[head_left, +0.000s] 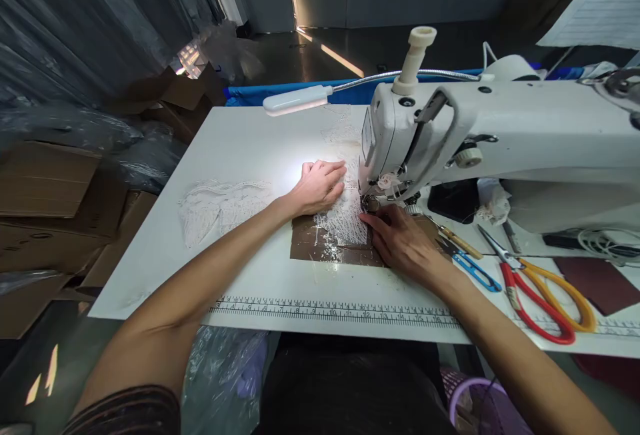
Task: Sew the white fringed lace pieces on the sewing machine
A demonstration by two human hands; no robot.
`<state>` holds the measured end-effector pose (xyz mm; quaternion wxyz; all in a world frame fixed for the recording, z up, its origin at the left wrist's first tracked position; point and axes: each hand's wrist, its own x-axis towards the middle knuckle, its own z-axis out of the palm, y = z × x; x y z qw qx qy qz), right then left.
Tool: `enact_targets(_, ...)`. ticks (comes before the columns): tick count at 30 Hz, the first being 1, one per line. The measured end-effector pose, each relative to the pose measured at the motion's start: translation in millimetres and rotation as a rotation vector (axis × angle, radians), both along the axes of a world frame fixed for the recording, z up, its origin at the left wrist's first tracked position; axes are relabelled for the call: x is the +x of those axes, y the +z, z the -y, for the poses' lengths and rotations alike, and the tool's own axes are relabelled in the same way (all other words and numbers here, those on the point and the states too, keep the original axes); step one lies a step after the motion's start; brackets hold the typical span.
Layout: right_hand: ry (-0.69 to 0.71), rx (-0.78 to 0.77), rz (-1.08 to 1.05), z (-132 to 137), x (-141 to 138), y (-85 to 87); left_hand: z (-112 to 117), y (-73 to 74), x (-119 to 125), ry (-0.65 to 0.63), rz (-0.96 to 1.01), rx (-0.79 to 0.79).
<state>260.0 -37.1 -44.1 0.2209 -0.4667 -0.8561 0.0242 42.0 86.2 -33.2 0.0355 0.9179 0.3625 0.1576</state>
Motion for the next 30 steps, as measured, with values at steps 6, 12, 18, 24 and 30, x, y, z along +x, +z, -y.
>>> enact_targets(6,-0.025,-0.193,-0.087,5,24,17.4,17,5.0,-7,-0.098,0.114,0.104)
enact_targets(12,0.017,-0.295,-0.116,-4,32,32.7,65,11.8,-5,-0.375,0.133,0.011)
enact_targets(18,-0.031,-0.281,-0.147,-11,25,18.9,72,6.5,-5,-0.451,0.178,0.008)
enact_targets(24,0.021,-0.112,-0.108,-5,24,-2.6,72,-1.2,-5,-0.508,0.206,0.077)
enact_targets(30,0.047,-0.052,-0.018,-4,22,-3.8,73,3.1,-5,-0.502,0.097,0.1)
